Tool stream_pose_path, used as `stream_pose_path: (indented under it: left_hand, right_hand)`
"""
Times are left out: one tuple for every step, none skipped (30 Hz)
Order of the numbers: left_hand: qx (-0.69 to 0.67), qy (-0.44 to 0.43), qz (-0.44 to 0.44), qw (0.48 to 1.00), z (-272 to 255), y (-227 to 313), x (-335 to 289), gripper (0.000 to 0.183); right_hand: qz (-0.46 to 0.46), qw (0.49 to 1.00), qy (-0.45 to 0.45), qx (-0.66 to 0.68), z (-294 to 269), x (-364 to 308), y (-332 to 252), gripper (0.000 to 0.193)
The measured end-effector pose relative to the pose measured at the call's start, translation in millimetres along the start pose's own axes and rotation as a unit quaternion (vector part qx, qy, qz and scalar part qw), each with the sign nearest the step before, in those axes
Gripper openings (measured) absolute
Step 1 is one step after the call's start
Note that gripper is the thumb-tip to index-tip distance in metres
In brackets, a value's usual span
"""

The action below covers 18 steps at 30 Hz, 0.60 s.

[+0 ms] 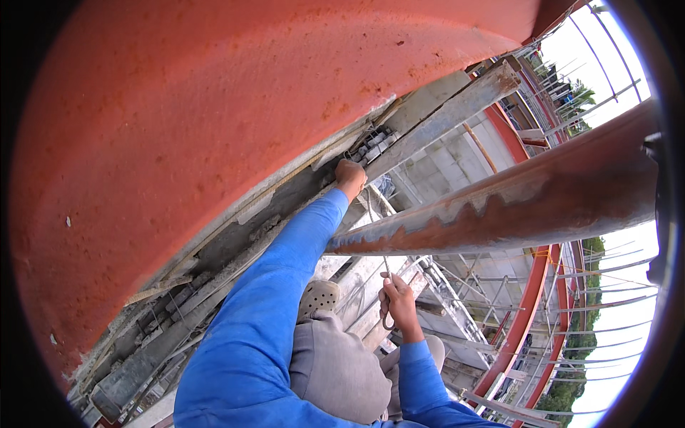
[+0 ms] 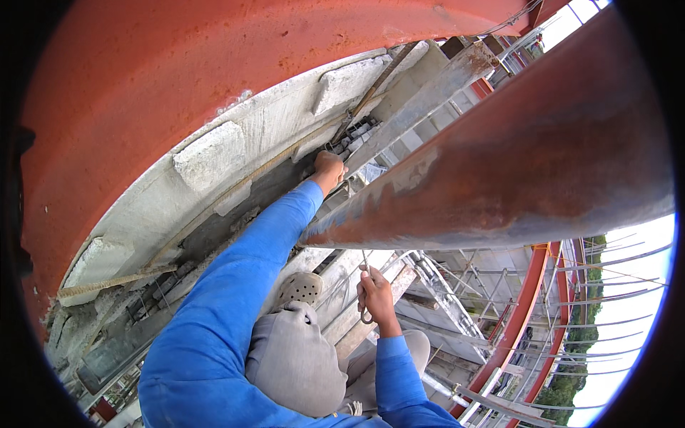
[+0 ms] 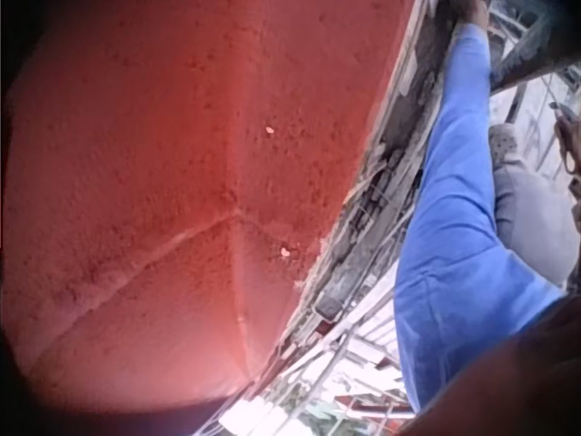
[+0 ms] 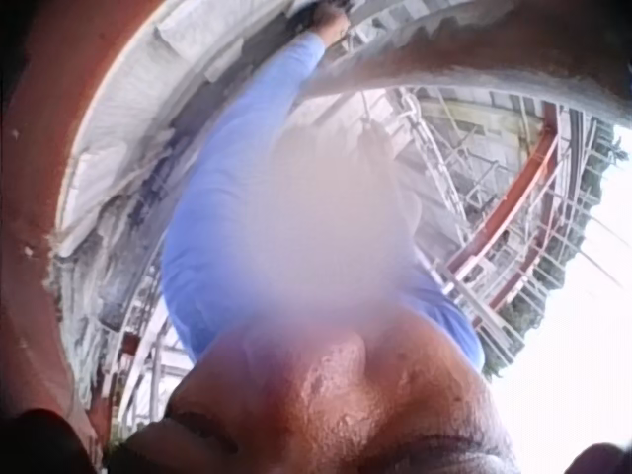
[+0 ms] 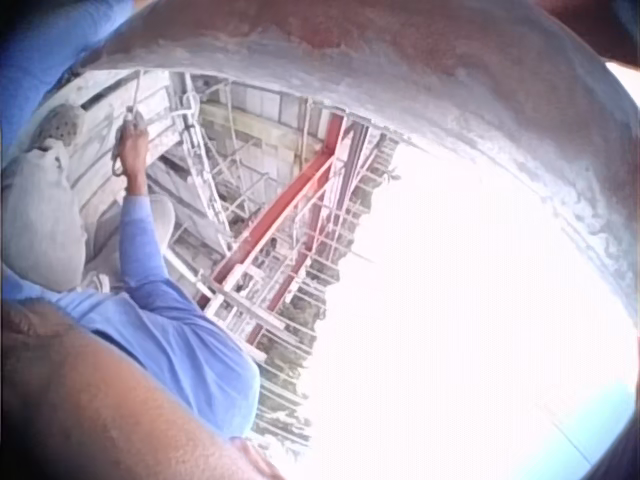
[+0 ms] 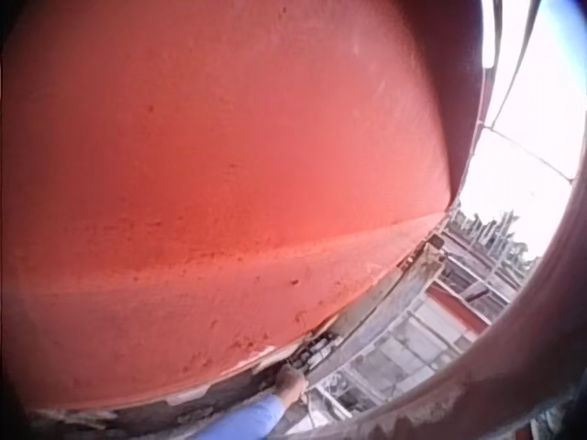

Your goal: The person ties metal scaffolding poles together using a white rope. They wrap the rope around intersecting poles and secure it by hand, moving between different sections of the scaffolding structure.

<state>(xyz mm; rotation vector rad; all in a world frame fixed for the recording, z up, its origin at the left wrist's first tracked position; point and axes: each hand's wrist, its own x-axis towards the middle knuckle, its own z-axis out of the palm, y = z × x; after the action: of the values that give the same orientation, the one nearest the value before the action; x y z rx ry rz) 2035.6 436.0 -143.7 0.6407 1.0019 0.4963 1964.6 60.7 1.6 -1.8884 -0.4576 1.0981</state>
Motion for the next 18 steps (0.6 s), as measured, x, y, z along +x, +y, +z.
stream_pose_path:
  left_hand:
    - [0.059, 0.017, 0.034, 0.997, 11.7, -8.5, -6.6, 0.015]
    - [0.113, 0.038, 0.075, 0.99, 21.5, -9.2, -13.2, 0.02]
    - [0.162, 0.057, 0.113, 0.979, 28.7, -10.3, -20.7, 0.026]
    - [0.203, 0.081, 0.154, 0.963, 30.4, -10.7, -25.1, 0.033]
    - [0.245, 0.111, 0.194, 0.944, 31.3, -9.1, -27.7, 0.04]
    - [0.267, 0.13, 0.226, 0.928, 30.1, -9.1, -30.7, 0.048]
    - [0.279, 0.143, 0.254, 0.915, 30.3, -10.1, -32.3, 0.056]
    - [0.283, 0.146, 0.277, 0.907, 30.4, -14.4, -35.4, 0.058]
    - [0.286, 0.147, 0.298, 0.899, 32.6, -17.7, -36.8, 0.06]
    - [0.29, 0.153, 0.319, 0.889, 31.3, -22.7, -37.0, 0.062]
    - [0.29, 0.138, 0.331, 0.887, 34.3, -28.6, -38.8, 0.061]
    - [0.275, 0.126, 0.333, 0.893, 38.7, -33.2, -36.3, 0.06]
    - [0.259, 0.154, 0.349, 0.888, 5.2, -23.0, -7.9, 0.059]
    - [0.245, 0.167, 0.358, 0.885, -16.4, -18.7, 9.2, 0.058]
    - [0.251, 0.176, 0.333, 0.892, -4.0, -24.7, 5.1, 0.056]
    - [0.258, 0.168, 0.303, 0.902, 25.4, -36.7, -9.6, 0.054]
    - [0.263, 0.176, 0.278, 0.907, 38.3, -43.0, -14.3, 0.052]
    - [0.22, 0.127, 0.248, 0.935, 48.2, -50.4, -19.1, 0.05]
  right_hand:
    - [0.006, 1.0, 0.008, -0.004, -3.9, -0.2, 5.3, 0.044]
    - [0.012, 1.0, 0.017, 0.002, -5.2, -1.3, 4.1, 0.044]
    - [0.017, 1.0, 0.025, 0.008, -5.3, -2.7, 2.3, 0.043]
    - [0.023, 0.999, 0.028, 0.012, -5.0, -3.2, 0.3, 0.043]
    - [0.017, 1.0, 0.023, 0.009, -4.9, -1.4, -1.1, 0.043]
    - [0.013, 1.0, 0.019, 0.007, -5.2, 1.2, -2.5, 0.043]
    - [0.007, 1.0, 0.018, 0.006, -6.4, 2.9, -4.3, 0.043]
    - [0.008, 1.0, 0.02, -0.001, -9.5, 1.5, -6.0, 0.043]
    - [0.009, 1.0, 0.023, -0.007, -14.1, -2.0, -7.9, 0.043]
    - [0.011, 1.0, 0.021, -0.013, -16.5, -5.0, -8.8, 0.043]
    - [0.015, 0.999, 0.027, -0.015, -20.2, -8.1, -8.6, 0.043]
    - [0.019, 0.999, 0.035, -0.017, -24.9, -11.8, -7.9, 0.043]
    - [0.007, 1.0, 0.003, -0.024, -11.7, -2.3, -18.1, 0.043]
    - [-0.001, 1.0, -0.017, -0.026, -3.7, 5.2, -20.6, 0.043]
    - [0.004, 1.0, -0.006, -0.023, -9.3, 4.6, -14.0, 0.043]
    - [0.015, 0.999, 0.021, -0.018, -20.9, -2.9, -4.2, 0.043]
    - [0.018, 0.999, 0.032, -0.015, -25.8, -7.8, -1.4, 0.043]
    - [0.022, 0.999, 0.044, -0.012, -30.8, -13.4, 1.6, 0.043]
